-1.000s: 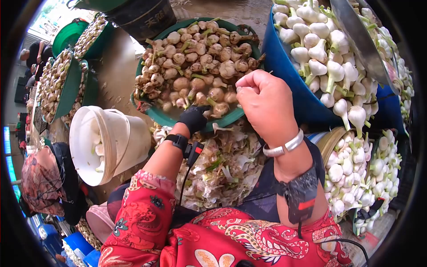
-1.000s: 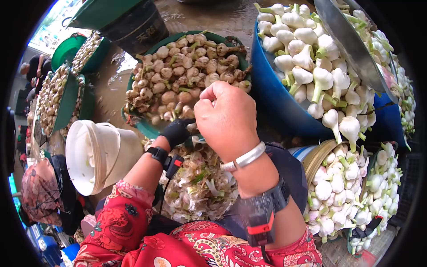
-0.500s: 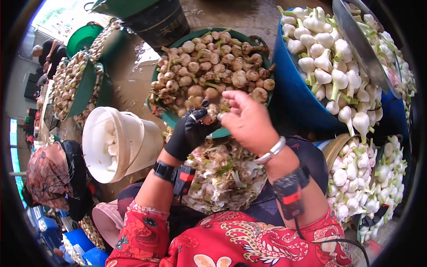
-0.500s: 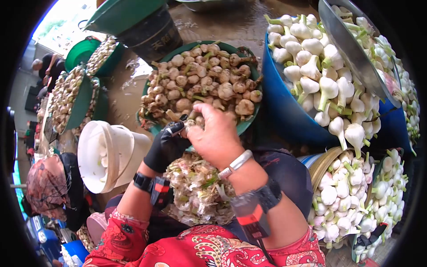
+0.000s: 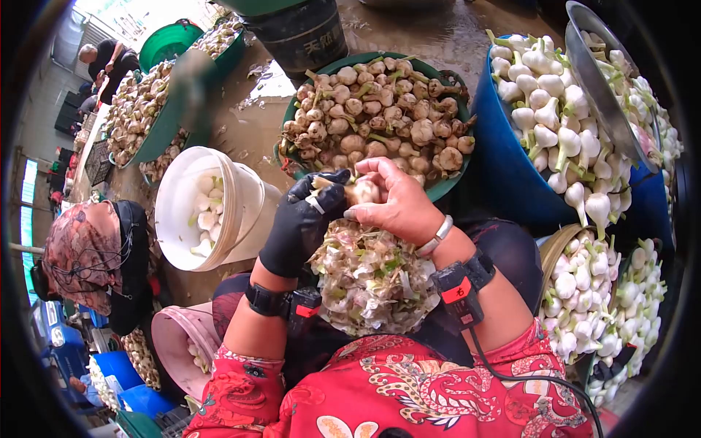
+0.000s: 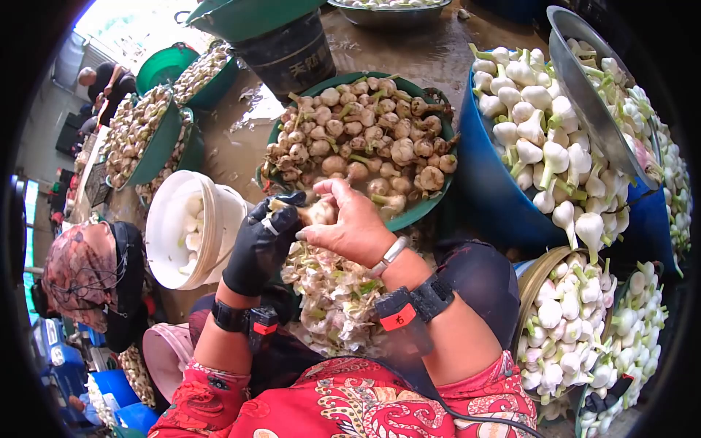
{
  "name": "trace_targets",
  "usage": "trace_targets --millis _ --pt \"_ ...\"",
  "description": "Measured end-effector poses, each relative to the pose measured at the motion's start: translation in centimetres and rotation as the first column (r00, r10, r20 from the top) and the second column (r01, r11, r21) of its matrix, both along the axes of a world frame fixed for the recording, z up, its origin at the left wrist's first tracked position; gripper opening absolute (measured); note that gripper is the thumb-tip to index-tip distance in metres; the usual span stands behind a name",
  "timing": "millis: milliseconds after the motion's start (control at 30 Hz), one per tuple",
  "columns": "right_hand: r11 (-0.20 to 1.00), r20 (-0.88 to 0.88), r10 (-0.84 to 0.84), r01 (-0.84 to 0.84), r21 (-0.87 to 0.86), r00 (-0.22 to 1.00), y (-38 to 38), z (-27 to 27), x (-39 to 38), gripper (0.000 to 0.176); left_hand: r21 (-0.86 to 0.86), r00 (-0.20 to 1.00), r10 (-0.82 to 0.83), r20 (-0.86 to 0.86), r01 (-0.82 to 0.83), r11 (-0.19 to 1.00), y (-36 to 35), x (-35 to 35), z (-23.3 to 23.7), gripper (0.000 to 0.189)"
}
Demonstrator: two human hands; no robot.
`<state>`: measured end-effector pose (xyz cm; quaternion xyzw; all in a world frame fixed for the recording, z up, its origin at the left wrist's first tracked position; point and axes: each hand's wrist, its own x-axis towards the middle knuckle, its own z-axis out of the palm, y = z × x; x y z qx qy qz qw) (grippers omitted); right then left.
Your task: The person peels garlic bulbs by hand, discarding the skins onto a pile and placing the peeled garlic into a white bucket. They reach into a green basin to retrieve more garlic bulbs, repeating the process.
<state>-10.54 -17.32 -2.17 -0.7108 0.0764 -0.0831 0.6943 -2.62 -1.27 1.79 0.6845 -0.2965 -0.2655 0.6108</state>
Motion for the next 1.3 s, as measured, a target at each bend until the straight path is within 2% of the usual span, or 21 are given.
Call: trace_targets --millis 100,133,167,233,433,500,567,600,633,667,700,767,867,933,1000,1067,1100,1133,1167,1233,1300 --pt "1.000 0.031 -0.010 0.011 -0.016 0.999 0.1 1.0 -0.6 0.067 -0.074 0.993 -0.046 -0.112 0.038 0.997 0.3 1.2 -1.7 0.030" --pt "0.985 0.164 -0.069 0.093 -0.144 0.984 0.4 0.6 -0.3 0.064 0.097 0.972 -0.035 0.234 0.013 0.995 0.2 1.1 -1.4 0.024" --pt "0.947 0.299 -0.110 0.191 -0.257 0.948 0.7 0.3 -0.2 0.060 0.098 0.972 -0.038 0.233 0.015 0.995 -0.2 0.8 -1.0 0.024" --pt "0.983 0.222 -0.150 0.170 -0.072 0.963 1.2 0.1 -0.4 0.052 -0.122 0.932 0.087 -0.353 -0.138 0.983 -1.1 0.1 -0.1 0.025" --pt "0.902 0.009 -0.089 0.077 0.426 0.996 0.8 0.4 -0.7 0.046 -0.109 0.945 0.027 -0.326 -0.066 0.992 -0.7 -0.1 -0.4 0.028" --pt "0.775 -0.019 -0.016 0.025 0.632 1.000 0.3 1.4 -0.7 0.046 -0.122 0.884 0.023 -0.467 -0.090 0.988 -0.5 -0.1 0.5 0.025" --pt "0.772 -0.028 -0.006 0.023 0.636 1.000 0.3 1.3 -0.7 0.049 -0.114 0.987 -0.055 -0.152 0.038 0.993 -0.2 0.1 0.5 0.024" --pt "0.781 -0.026 -0.036 0.044 0.623 0.999 0.3 1.2 -0.7 0.051 -0.115 0.987 -0.055 -0.152 0.038 0.993 -0.1 0.5 0.6 0.024" --pt "0.790 -0.023 -0.066 0.066 0.609 0.998 0.3 1.2 -0.6 0.052 0.052 0.967 -0.106 0.233 0.096 0.994 0.1 0.9 0.7 0.024" --pt "0.790 -0.023 -0.066 0.066 0.609 0.998 0.4 1.1 -0.6 0.052 0.227 0.796 -0.203 0.570 0.084 0.970 0.1 1.2 0.7 0.024" --pt "0.836 -0.003 -0.081 0.070 0.545 0.997 0.5 1.0 -0.6 0.055 0.228 0.796 -0.202 0.570 0.083 0.970 0.0 1.0 0.6 0.024" --pt "0.875 0.018 -0.094 0.074 0.479 0.995 0.9 1.0 -0.4 0.057 -0.065 0.994 -0.005 -0.112 -0.003 0.998 -0.5 0.3 0.2 0.020" --pt "0.911 0.053 -0.130 0.099 0.400 0.990 1.5 0.7 -0.3 0.058 -0.096 0.941 0.070 -0.332 -0.108 0.989 -1.1 -0.2 0.2 0.020" --pt "0.987 0.148 -0.140 0.126 0.100 0.979 1.8 -0.2 -0.3 0.057 -0.074 0.895 0.083 -0.438 -0.128 0.989 -0.9 0.1 -0.6 0.019" --pt "0.971 0.124 -0.160 0.133 0.198 0.979 2.4 -0.6 -0.3 0.045 -0.049 0.838 0.096 -0.537 -0.145 0.988 -0.6 0.5 -1.0 0.017" --pt "0.946 0.097 -0.176 0.140 0.293 0.980 2.2 0.1 -0.4 0.035 0.102 0.951 0.144 -0.273 -0.120 0.987 -0.2 0.6 -1.3 0.015" --pt "0.883 -0.025 -0.028 0.037 0.468 0.999 1.5 0.5 -0.6 0.028 0.103 0.951 0.145 -0.274 -0.121 0.987 0.0 0.8 -1.9 0.015" --pt "0.770 -0.117 0.142 -0.036 0.637 0.983 0.7 0.7 -0.7 0.026 0.136 0.993 0.120 -0.008 -0.118 0.984 0.1 0.8 -2.4 0.016" --pt "0.601 -0.122 0.372 -0.139 0.787 0.920 -0.3 0.2 -0.7 0.031 0.171 0.963 0.077 0.258 -0.124 0.977 0.3 0.7 -2.7 0.018" --pt "0.493 -0.146 0.564 -0.189 0.849 0.813 -0.6 0.5 -1.1 0.032 0.163 0.848 -0.039 0.528 -0.056 0.985 0.3 0.5 -2.8 0.027" --pt "0.469 -0.159 0.582 -0.169 0.867 0.798 -1.0 0.1 -1.1 0.035 0.245 0.699 -0.127 0.704 -0.070 0.967 0.0 0.3 -2.2 0.025"
